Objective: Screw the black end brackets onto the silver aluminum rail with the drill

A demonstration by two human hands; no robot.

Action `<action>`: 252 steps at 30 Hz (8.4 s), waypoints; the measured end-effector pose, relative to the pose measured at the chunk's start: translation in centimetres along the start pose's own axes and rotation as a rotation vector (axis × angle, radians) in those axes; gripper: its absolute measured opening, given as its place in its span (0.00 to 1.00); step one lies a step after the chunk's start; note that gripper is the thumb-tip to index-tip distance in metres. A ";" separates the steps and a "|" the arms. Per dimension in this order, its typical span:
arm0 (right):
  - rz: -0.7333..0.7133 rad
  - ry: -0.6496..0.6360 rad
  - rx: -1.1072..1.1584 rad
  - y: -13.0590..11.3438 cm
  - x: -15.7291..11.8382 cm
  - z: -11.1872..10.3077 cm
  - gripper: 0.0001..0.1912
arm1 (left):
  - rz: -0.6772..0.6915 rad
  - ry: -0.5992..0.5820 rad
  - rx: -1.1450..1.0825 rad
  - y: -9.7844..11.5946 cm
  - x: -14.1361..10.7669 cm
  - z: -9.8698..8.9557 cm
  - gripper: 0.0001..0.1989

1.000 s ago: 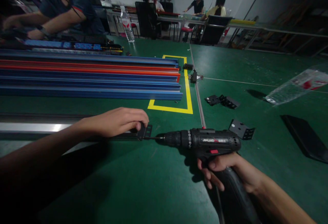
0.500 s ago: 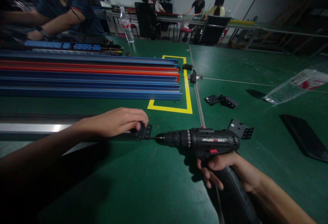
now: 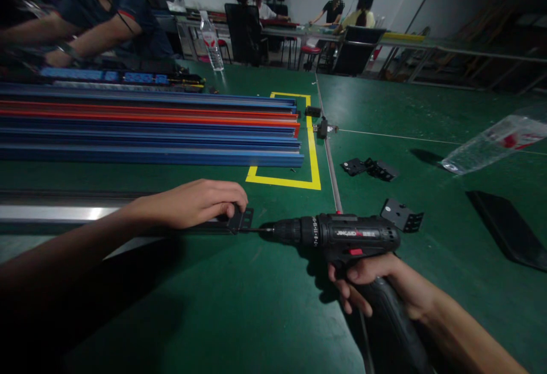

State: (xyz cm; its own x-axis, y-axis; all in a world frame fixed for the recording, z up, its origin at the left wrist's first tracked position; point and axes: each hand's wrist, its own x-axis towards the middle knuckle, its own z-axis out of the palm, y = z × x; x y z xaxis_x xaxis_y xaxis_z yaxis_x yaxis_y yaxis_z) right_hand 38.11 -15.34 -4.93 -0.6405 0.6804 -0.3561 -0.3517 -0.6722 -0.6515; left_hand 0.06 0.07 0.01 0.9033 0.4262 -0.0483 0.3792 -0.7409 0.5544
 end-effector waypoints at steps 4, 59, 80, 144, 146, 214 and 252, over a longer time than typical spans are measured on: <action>-0.006 -0.002 0.019 0.1 -0.1 -0.1 0.15 | -0.008 0.002 0.000 0.0 0.0 0.0 0.11; 0.037 0.050 -0.025 -0.4 0.0 0.6 0.17 | -0.010 0.014 0.006 0.5 0.0 -0.2 0.13; 0.020 0.097 -0.047 -0.2 0.0 0.6 0.17 | -0.011 0.004 0.007 0.5 0.0 -0.2 0.12; 0.059 0.066 -0.004 -0.8 0.0 0.8 0.17 | -0.045 -0.024 0.031 -0.1 0.1 -0.1 0.14; 0.061 0.058 0.005 -0.8 0.0 0.8 0.17 | -0.048 -0.026 0.026 -0.1 0.1 -0.1 0.14; 0.061 0.056 0.008 -0.8 0.1 0.8 0.17 | -0.043 -0.028 0.020 0.1 0.1 -0.2 0.13; 0.088 0.061 0.002 -1.2 -0.1 1.4 0.17 | -0.049 -0.028 0.042 -0.1 0.0 -0.1 0.14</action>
State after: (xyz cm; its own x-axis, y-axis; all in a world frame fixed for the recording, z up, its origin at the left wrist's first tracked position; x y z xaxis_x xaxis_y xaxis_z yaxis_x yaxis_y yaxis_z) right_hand 37.66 -14.96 -3.18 -0.6260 0.6353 -0.4522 -0.2976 -0.7307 -0.6144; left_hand -0.05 0.19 0.01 0.8887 0.4478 -0.0980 0.4302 -0.7410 0.5156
